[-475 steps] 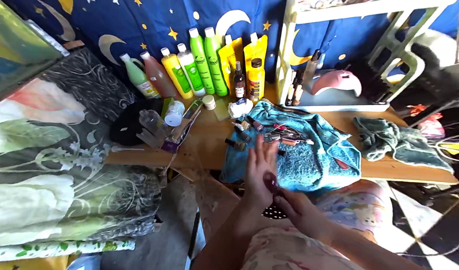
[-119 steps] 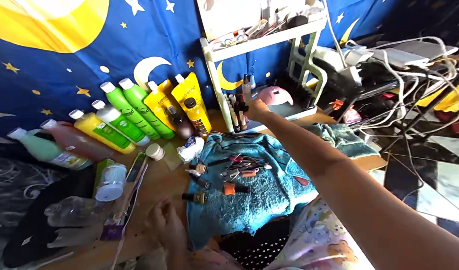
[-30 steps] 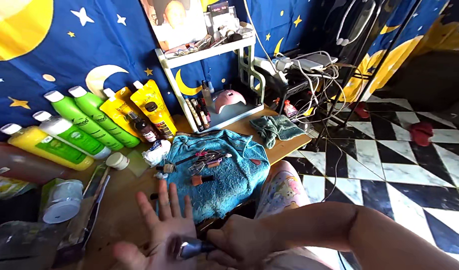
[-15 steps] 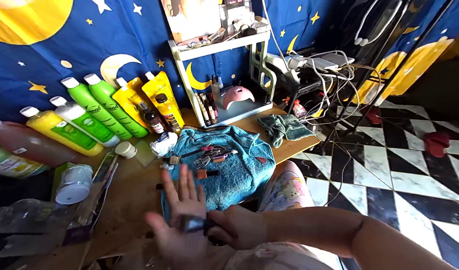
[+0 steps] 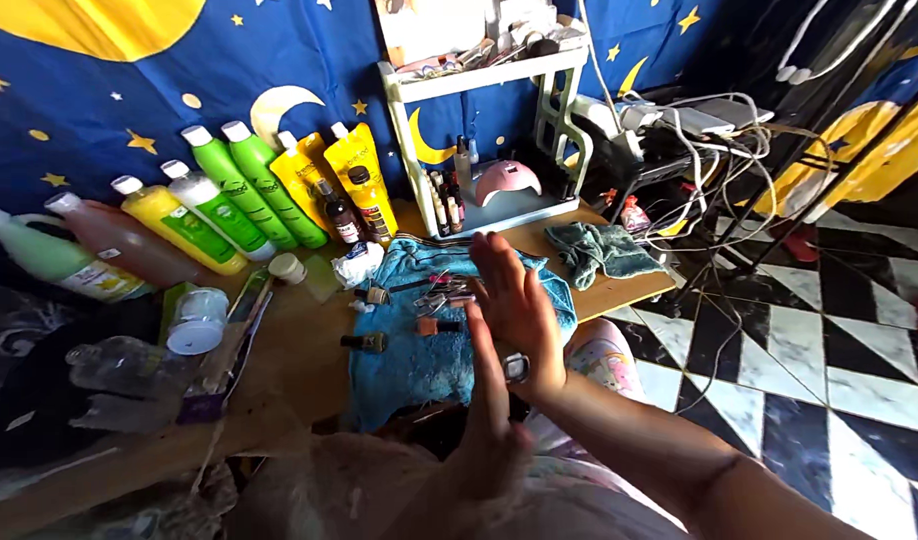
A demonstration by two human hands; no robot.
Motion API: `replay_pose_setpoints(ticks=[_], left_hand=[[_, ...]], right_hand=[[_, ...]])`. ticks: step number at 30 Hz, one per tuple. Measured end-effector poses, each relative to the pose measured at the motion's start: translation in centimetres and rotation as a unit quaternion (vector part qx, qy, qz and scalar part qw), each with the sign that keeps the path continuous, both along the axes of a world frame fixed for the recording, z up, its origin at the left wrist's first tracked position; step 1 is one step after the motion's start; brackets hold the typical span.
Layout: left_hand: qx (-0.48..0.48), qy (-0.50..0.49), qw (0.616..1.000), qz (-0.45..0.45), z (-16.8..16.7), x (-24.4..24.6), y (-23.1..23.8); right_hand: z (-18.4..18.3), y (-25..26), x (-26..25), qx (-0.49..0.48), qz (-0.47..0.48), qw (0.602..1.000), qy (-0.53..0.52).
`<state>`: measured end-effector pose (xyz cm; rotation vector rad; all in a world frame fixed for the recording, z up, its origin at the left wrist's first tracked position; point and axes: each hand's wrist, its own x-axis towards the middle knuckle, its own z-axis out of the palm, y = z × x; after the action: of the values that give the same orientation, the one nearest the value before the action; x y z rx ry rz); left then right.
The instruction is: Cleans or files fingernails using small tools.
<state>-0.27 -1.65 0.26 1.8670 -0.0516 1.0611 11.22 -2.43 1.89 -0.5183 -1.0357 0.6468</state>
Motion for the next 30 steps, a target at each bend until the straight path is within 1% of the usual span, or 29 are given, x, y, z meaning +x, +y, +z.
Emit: replay_pose_setpoints(ticks=[1, 2, 3, 4, 5, 6, 7, 8, 9, 10, 12, 13, 14, 15, 16, 17, 18, 19, 20, 22, 23, 24, 25, 26, 27, 28, 29, 30], left_hand=[[-0.071, -0.039, 0.997, 0.011, 0.9, -0.2, 0.8], [-0.133, -0.096, 0.986, 0.043, 1.4, -0.4, 2.0], [-0.173, -0.135, 0.973, 0.068, 2.4, -0.6, 2.9], [-0.177, -0.137, 0.973, 0.05, 2.8, -0.9, 3.8], [-0.154, -0.133, 0.978, 0.054, 2.6, -0.6, 3.9], [-0.131, -0.116, 0.982, 0.066, 1.8, -0.1, 2.7], [-0.108, -0.074, 0.989, 0.064, 0.8, 0.2, 1.0], [-0.1, -0.015, 0.993, 0.058, 0.4, 0.2, -0.8], [-0.115, 0.023, 0.992, 0.054, 0.3, -0.1, -1.9], [-0.143, 0.027, 0.988, 0.055, 0.2, -0.1, -1.7], [-0.22, -0.033, 0.971, 0.088, -0.2, -0.2, 1.7], [-0.246, -0.043, 0.966, 0.067, -0.1, -0.8, 3.9], [-0.262, -0.057, 0.962, 0.048, -0.7, -1.1, 5.5], [-0.259, -0.064, 0.962, 0.053, -1.8, -0.8, 5.7], [-0.279, -0.066, 0.953, 0.1, -1.9, 0.1, 4.1], [-0.295, -0.033, 0.95, 0.098, -1.3, 0.6, 1.8], [-0.295, 0.019, 0.953, 0.064, -0.5, 0.7, 0.0], [-0.29, 0.026, 0.957, 0.015, -0.8, 0.9, -0.6], [-0.305, 0.006, 0.952, -0.003, -1.2, 1.1, -0.2], [-0.397, -0.026, 0.917, 0.013, -0.1, 0.8, 2.4], [-0.42, -0.02, 0.907, -0.004, 0.4, 0.3, 4.2], [-0.419, -0.01, 0.908, -0.015, 0.6, 0.0, 5.3], [-0.405, 0.0, 0.914, 0.021, 0.9, 0.2, 4.9], [-0.385, 0.008, 0.917, 0.101, 1.9, 1.1, 3.0], [-0.387, 0.044, 0.915, 0.106, 2.9, 1.5, 0.7], [-0.373, 0.072, 0.922, 0.068, 3.3, 1.6, -1.1], [-0.347, 0.062, 0.935, 0.022, 2.5, 1.6, -1.6], [-0.336, 0.023, 0.942, -0.012, 0.6, 1.7, -1.1]], right_hand=[[-0.7, -0.7, -1.2, -0.009, -0.046, 0.994, -0.103], [-1.7, -1.5, -2.6, -0.01, -0.063, 0.98, -0.187], [-2.9, -2.2, -3.4, -0.01, -0.045, 0.97, -0.24], [-3.5, -2.5, -3.7, -0.02, -0.006, 0.967, -0.254], [-3.3, -2.4, -3.3, -0.057, 0.028, 0.972, -0.226], [-2.4, -2.0, -2.5, -0.104, 0.044, 0.978, -0.173], [-1.1, -1.4, -1.5, -0.146, 0.024, 0.982, -0.116], [0.2, -0.8, -0.6, -0.169, -0.02, 0.983, -0.067], [-0.1, -0.4, 0.2, -0.15, -0.036, 0.986, -0.068], [-1.0, -0.3, 0.2, -0.124, -0.041, 0.987, -0.093], [-2.9, -1.6, -2.4, -0.087, -0.047, 0.971, -0.218], [-3.7, -2.7, -3.6, -0.076, -0.028, 0.961, -0.263], [-3.9, -3.1, -3.9, -0.078, 0.005, 0.957, -0.28], [-3.7, -2.7, -3.6, -0.111, 0.023, 0.96, -0.256], [-2.9, -1.7, -2.6, -0.161, 0.023, 0.967, -0.196], [-2.2, -0.5, -1.3, -0.2, -0.009, 0.971, -0.131], [-1.8, 0.6, -0.1, -0.221, -0.053, 0.97, -0.082], [-2.2, 1.3, 0.8, -0.209, -0.07, 0.973, -0.074], [-2.9, 1.2, 0.7, -0.183, -0.087, 0.973, -0.113], [-4.5, -1.1, -2.1, -0.111, -0.103, 0.954, -0.258], [-4.8, -2.4, -3.3, -0.077, -0.099, 0.938, -0.325], [-4.8, -3.0, -3.8, -0.058, -0.093, 0.926, -0.36], [-4.6, -2.6, -3.4, -0.069, -0.092, 0.929, -0.352], [-4.2, -1.4, -2.2, -0.102, -0.09, 0.945, -0.296], [-3.7, 0.0, -0.5, -0.146, -0.098, 0.96, -0.218], [-3.3, 1.1, 1.3, -0.188, -0.109, 0.965, -0.146], [-2.9, 1.7, 2.4, -0.2, -0.123, 0.967, -0.102], [-2.9, 1.5, 2.3, -0.188, -0.136, 0.967, -0.106]])
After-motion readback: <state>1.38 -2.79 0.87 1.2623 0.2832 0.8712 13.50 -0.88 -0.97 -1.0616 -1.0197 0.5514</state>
